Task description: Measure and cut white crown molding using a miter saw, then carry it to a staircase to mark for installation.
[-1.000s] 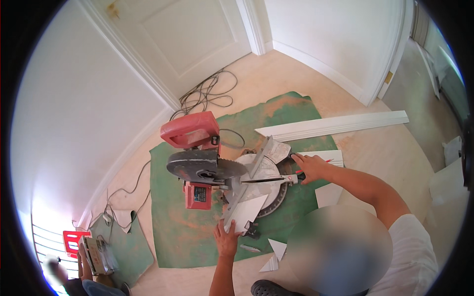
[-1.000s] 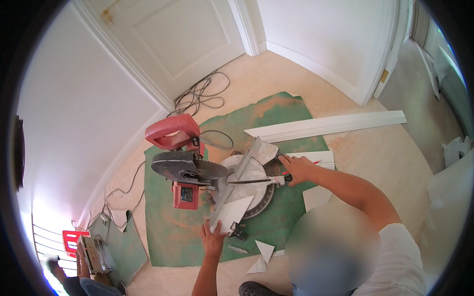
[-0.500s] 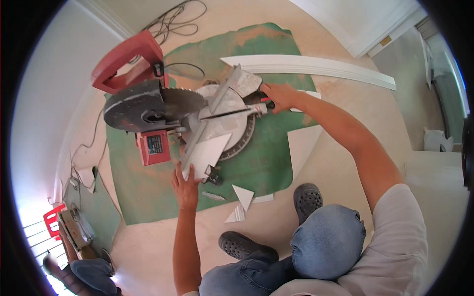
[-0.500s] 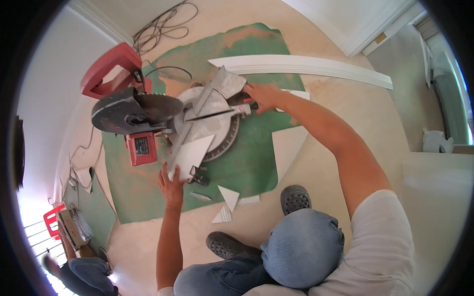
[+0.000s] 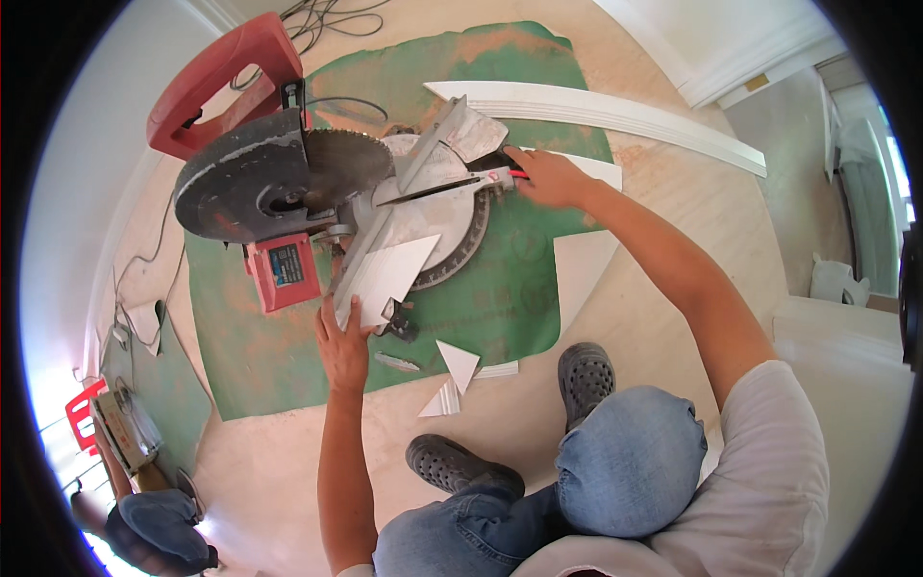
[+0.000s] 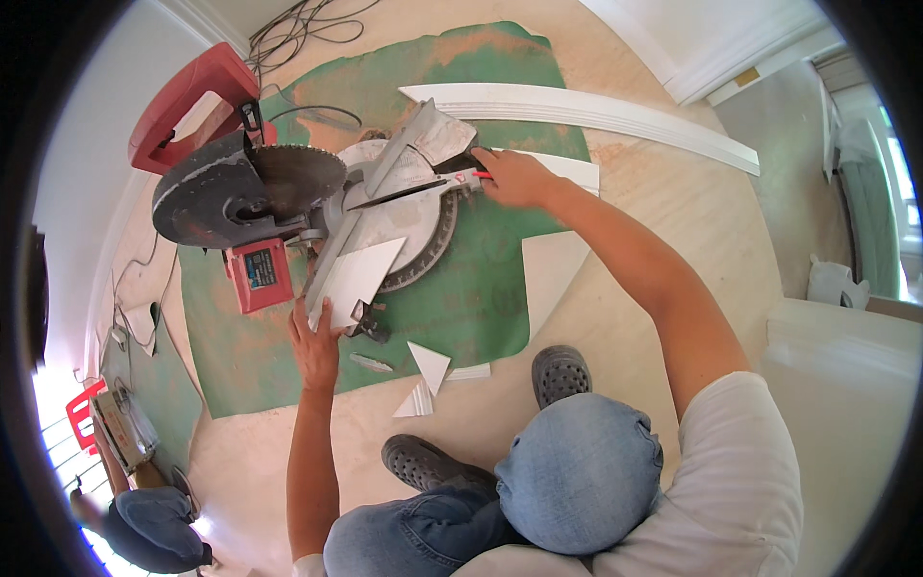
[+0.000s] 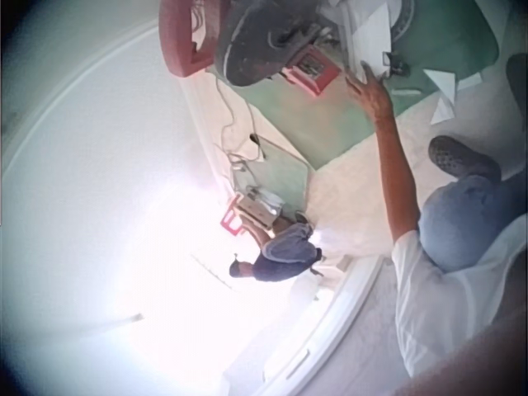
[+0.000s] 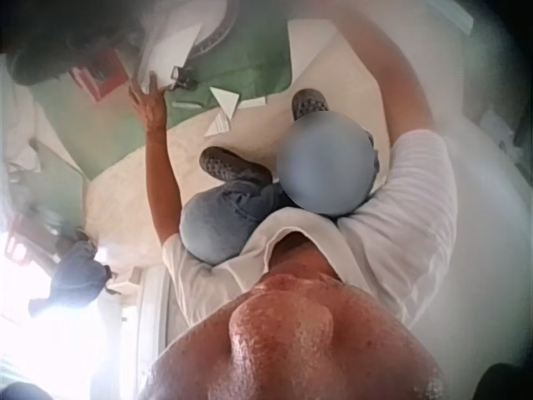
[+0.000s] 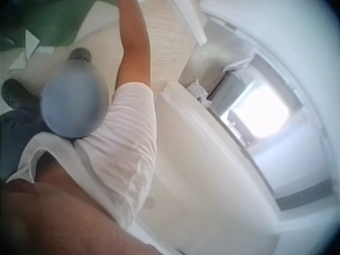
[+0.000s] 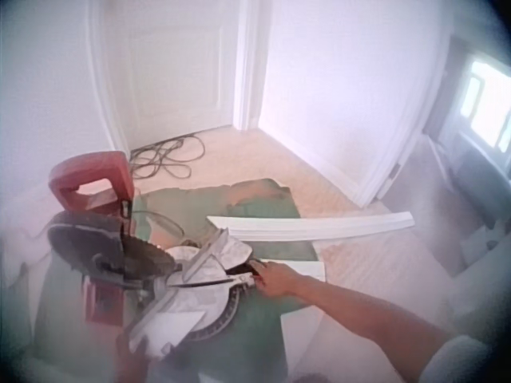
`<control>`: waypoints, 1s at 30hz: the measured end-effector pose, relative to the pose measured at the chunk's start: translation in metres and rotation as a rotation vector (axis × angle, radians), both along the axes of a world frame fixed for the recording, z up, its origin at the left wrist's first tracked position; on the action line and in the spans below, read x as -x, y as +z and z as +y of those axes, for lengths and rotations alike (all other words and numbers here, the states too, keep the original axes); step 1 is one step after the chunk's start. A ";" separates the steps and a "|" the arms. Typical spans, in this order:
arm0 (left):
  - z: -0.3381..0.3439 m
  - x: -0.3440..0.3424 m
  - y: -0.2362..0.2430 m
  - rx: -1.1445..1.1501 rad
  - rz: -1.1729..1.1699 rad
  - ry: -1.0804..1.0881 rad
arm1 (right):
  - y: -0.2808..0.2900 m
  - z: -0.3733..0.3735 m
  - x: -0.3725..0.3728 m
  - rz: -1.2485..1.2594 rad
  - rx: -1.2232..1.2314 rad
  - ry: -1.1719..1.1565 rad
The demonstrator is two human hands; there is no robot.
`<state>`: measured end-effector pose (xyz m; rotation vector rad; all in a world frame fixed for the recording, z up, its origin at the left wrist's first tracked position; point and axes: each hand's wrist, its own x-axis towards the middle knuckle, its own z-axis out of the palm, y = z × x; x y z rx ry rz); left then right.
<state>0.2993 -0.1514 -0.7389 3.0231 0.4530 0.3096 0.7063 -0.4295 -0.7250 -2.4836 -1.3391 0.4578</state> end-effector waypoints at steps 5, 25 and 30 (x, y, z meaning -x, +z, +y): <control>-0.008 -0.007 -0.003 0.011 0.021 0.050 | 0.007 0.010 -0.001 0.093 0.015 -0.052; -0.009 -0.018 0.005 0.017 0.024 0.085 | -0.040 -0.013 -0.014 0.840 -0.320 -0.680; -0.011 -0.011 0.007 0.049 0.041 0.096 | -0.030 -0.011 -0.009 0.998 -0.215 -0.738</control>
